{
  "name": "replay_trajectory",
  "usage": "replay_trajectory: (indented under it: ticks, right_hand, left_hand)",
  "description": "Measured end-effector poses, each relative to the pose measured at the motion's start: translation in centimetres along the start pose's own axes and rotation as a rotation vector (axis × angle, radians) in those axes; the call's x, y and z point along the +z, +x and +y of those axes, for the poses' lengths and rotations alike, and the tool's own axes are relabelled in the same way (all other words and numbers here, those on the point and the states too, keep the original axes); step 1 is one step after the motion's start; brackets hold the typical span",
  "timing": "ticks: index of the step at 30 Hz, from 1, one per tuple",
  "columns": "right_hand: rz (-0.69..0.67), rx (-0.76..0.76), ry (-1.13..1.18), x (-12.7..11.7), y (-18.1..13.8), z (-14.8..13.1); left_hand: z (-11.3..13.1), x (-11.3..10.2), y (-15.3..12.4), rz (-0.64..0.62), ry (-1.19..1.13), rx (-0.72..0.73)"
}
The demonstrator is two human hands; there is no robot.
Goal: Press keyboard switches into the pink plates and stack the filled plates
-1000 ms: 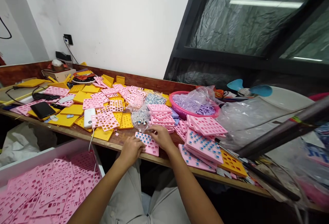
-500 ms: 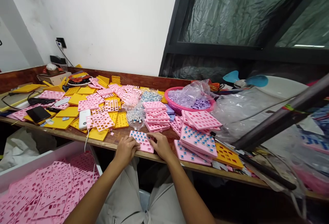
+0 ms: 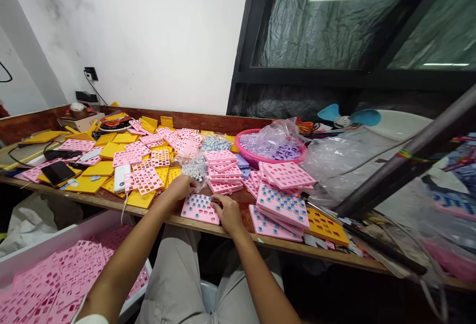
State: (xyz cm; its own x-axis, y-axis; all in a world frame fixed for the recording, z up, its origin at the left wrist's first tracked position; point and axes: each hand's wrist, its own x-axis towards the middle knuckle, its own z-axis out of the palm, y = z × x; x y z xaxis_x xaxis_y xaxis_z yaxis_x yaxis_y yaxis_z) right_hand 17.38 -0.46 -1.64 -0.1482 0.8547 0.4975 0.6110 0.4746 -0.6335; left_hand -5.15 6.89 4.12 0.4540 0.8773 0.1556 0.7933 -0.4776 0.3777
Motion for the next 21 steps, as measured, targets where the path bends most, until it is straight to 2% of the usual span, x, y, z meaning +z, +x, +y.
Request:
replay_trajectory:
  ticks: [2, 5, 8, 11, 16, 18, 21]
  right_hand:
    - [0.006, 0.005, -0.010, 0.2, 0.2, 0.1]
    - [-0.006, -0.012, -0.114, 0.3, 0.1, 0.1]
    - [-0.041, -0.096, -0.358, 0.1, -0.3, -0.5]
    - [-0.135, -0.231, -0.591, -0.3, -1.0, -1.8]
    - [-0.277, -0.376, -0.749, -1.2, -1.3, -3.5]
    - [-0.290, -0.361, -0.711, -1.6, -1.0, -3.3]
    - [-0.239, -0.240, -0.560, -2.0, 0.0, -2.6]
  left_hand:
    - [-0.7, 0.5, 1.3, -0.103, 0.008, 0.005]
    - [-1.4, 1.1, 2.2, -0.120, 0.017, 0.024]
    - [-1.8, 1.3, 2.3, -0.134, 0.025, 0.043]
    - [-2.1, 1.1, 2.1, -0.116, 0.024, 0.042]
    - [-2.3, 0.9, 0.9, -0.040, -0.016, 0.055]
    - [-2.5, 0.8, -0.2, 0.049, -0.083, 0.073]
    - [-2.6, 0.7, -2.9, 0.234, -0.236, 0.038]
